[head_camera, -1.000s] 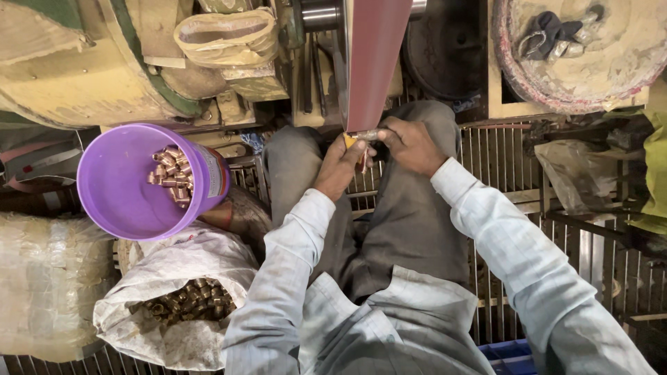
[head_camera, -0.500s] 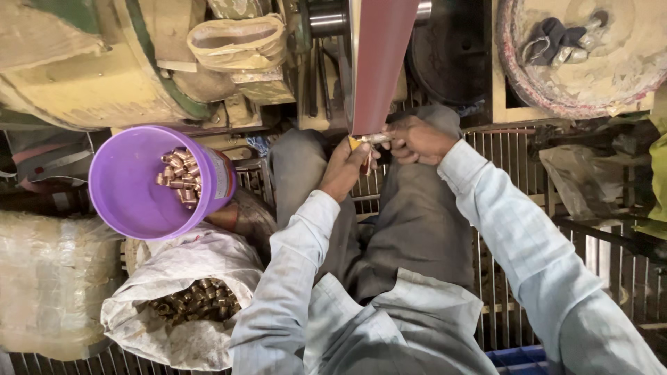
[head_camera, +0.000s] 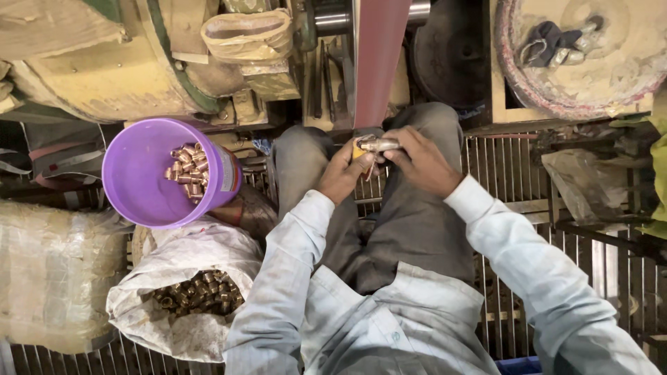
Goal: The person sits on a metal grate floor and repeatedly picks small brass-colored metal parts from a white sack. They press each part against a vertical belt sander to smooth or shape it, then place the finished part into a purple bucket. The process is repeated continuously.
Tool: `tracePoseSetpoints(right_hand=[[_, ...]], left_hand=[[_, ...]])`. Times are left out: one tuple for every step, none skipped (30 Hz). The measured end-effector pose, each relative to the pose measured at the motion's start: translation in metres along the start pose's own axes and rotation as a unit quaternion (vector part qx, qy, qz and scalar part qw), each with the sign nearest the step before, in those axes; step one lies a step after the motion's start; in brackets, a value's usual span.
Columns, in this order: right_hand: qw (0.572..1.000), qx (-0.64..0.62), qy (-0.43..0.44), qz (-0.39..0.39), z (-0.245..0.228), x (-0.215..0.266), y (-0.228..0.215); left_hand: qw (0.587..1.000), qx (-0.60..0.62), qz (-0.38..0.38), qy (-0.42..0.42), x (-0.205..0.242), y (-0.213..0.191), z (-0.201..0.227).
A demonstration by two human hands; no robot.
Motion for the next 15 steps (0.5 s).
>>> tracePoseSetpoints(right_hand=[[1.000,-0.006,0.002,0.010,-0.001,0.002,0.001],[1.000,-0.012,0.004,0.020,-0.001,0.001,0.002],[0.999,-0.018,0.005,0.031,0.001,0.000,0.002],[0.999,-0.021,0.008,0.023,0.003,-0.001,0.003],[1.000,-0.024,0.012,0.016,0.007,-0.004,0.004],[0.999,-0.028,0.016,0.008,0.011,-0.005,0.004],[0.999,-0.031,0.005,0.007,0.013,-0.006,0.005],[0.999,-0.034,-0.007,0.006,0.016,-0.009,0.005],[0.999,-0.037,-0.019,0.004,0.017,-0.010,0.006],[0.999,-0.042,0.000,-0.004,0.022,-0.014,0.006],[0.999,-0.047,0.018,-0.012,0.027,-0.017,0.007],[0.998,-0.052,0.037,-0.020,0.031,-0.019,0.008],[0.997,-0.056,0.054,-0.028,0.036,-0.022,0.010],[0.995,-0.061,0.072,-0.037,0.041,-0.024,0.013],[0.993,-0.066,0.090,-0.046,0.046,-0.024,0.016]], left_hand=[[1.000,-0.003,0.001,0.002,0.000,0.001,0.000],[1.000,-0.007,0.002,0.005,-0.001,0.001,0.000],[1.000,-0.011,0.004,0.008,-0.002,0.001,0.001],[0.999,-0.029,0.003,0.017,-0.002,0.001,0.003],[0.999,-0.047,0.003,0.025,-0.002,0.000,0.005],[0.997,-0.065,0.002,0.033,-0.002,0.001,0.006],[0.998,-0.063,0.009,0.029,-0.003,0.001,0.006],[0.998,-0.062,0.015,0.025,-0.004,0.000,0.006],[0.998,-0.061,0.022,0.021,-0.005,0.001,0.007],[0.998,-0.052,0.026,0.010,-0.008,0.000,0.007],[0.999,-0.043,0.031,0.000,-0.010,0.001,0.008],[0.999,-0.034,0.034,-0.012,-0.013,0.001,0.007],[0.998,-0.037,0.041,-0.026,-0.015,0.000,0.006],[0.997,-0.040,0.048,-0.043,-0.016,0.000,0.004],[0.996,-0.043,0.056,-0.059,-0.017,-0.001,0.001]])
Point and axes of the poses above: each hand's wrist, its own x-axis away from the middle knuckle, its own y-axis out of the palm, z = x × y, the point moved 5 cm from there along -x, towards the middle knuckle
